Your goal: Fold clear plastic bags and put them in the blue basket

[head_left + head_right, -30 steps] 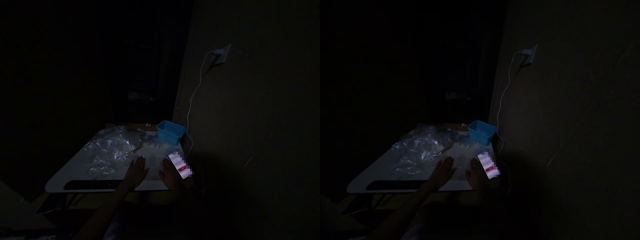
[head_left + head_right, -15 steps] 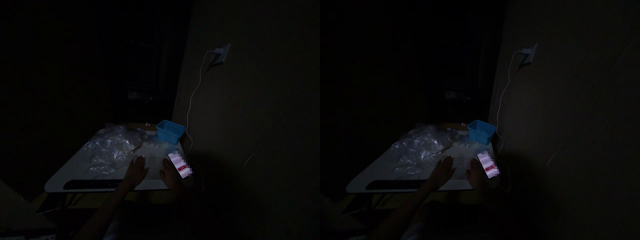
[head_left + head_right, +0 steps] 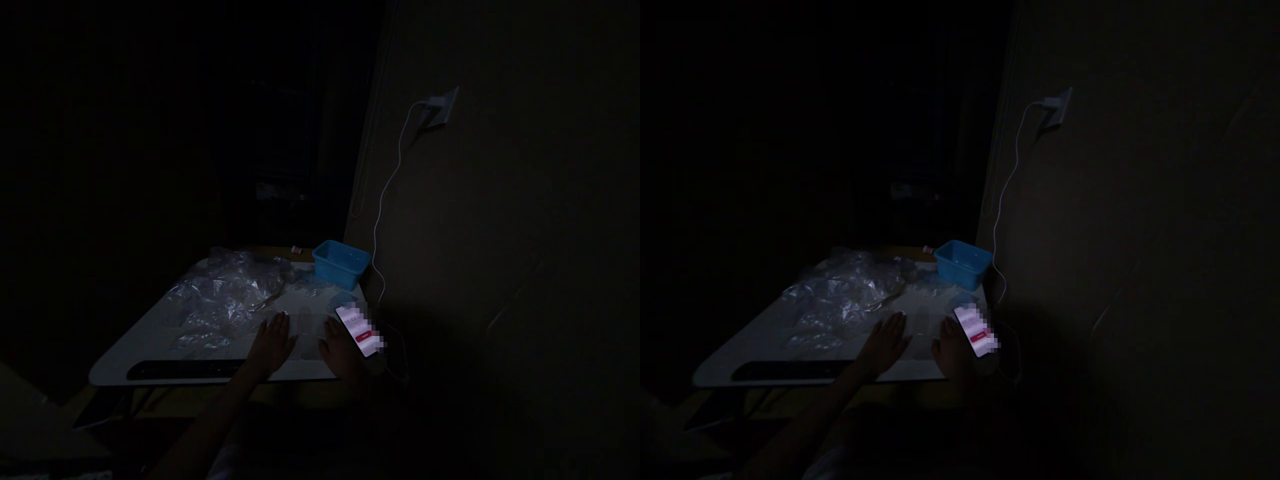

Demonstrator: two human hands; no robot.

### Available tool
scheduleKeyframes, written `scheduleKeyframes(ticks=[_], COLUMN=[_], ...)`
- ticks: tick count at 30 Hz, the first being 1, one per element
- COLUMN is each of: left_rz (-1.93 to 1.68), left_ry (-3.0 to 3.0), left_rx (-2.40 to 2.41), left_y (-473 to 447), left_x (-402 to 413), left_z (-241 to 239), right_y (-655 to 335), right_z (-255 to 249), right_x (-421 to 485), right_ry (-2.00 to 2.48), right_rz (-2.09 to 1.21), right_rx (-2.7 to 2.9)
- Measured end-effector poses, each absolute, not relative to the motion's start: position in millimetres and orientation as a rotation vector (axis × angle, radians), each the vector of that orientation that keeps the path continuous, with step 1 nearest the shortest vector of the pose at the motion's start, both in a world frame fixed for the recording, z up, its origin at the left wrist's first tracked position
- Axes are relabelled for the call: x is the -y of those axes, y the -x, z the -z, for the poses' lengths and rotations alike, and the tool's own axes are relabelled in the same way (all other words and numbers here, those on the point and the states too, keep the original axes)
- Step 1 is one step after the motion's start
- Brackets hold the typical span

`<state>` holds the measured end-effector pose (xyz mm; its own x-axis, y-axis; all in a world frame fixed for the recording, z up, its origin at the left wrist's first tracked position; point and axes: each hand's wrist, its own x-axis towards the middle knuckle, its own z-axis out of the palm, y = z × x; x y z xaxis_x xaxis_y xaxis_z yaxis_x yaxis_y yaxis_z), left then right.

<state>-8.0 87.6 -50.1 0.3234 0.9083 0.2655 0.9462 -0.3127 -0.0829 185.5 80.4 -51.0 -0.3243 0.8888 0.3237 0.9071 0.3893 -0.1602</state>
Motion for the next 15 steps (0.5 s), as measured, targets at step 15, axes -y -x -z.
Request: scheduleKeyframes(ticks=[15], left_rz=[0.217], left_ry=[2.371], left_rx=[1.683], left_y=[8.2], left_x=[-87.9], left_z=[49.9], right_y=[-184.9], right_z=[45.8], right_x=[-78.9], right_ry=[1.555], right_rz=[0.100], right_rx=[2.235])
